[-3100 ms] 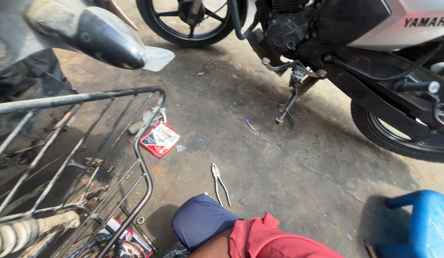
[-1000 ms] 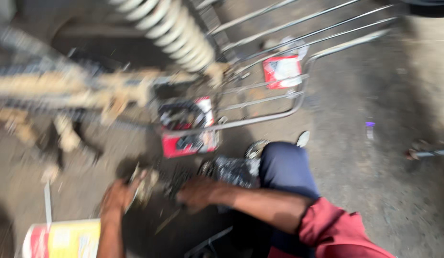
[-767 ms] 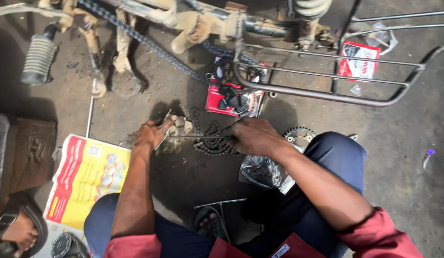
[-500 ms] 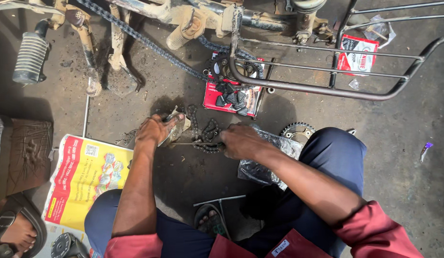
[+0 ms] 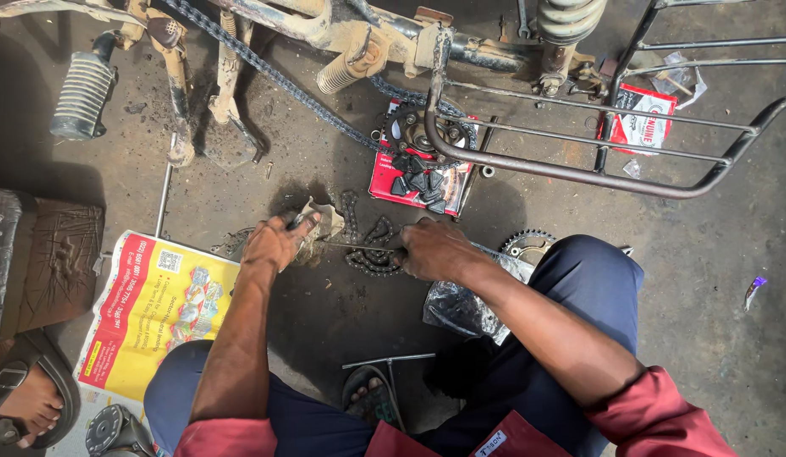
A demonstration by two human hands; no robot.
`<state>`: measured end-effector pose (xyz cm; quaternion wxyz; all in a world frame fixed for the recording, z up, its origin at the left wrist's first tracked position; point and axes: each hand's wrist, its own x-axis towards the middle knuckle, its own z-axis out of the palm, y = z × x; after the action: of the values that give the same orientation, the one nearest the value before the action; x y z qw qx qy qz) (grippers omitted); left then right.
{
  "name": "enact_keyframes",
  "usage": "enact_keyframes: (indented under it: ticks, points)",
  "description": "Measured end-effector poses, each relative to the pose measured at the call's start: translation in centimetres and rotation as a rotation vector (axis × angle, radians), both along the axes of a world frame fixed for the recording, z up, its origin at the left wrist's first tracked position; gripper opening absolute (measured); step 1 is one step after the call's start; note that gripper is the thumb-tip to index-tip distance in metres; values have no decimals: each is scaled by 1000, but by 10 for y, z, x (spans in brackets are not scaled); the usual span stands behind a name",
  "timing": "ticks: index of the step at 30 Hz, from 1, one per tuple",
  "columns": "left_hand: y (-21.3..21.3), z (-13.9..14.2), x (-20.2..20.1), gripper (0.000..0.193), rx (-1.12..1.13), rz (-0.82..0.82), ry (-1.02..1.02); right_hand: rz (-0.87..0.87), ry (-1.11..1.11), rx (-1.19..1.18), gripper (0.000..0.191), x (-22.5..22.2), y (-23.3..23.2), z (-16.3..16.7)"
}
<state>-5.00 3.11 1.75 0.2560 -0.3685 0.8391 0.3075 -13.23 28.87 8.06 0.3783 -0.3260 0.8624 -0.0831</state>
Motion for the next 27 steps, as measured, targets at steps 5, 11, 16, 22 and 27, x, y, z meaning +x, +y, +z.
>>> enact_keyframes:
  ticks: [5,11,16,22,27]
  points:
    - [-8,-23,12,85,-113,-280,-27,71,15,70,38,7,-8,-11]
    - [-12,-28,23,77,-110,-531,11,82,-13,84,34,23,-6,-6]
    - [-3,-25,24,106,50,-216,-108,72,27,-35,37,22,1,0]
    - [8,-13,21,87,-35,-351,-81,164,20,32,28,43,-18,-1]
    - [0,-11,16,93,-4,-166,-31,71,80,24,28,28,-8,12]
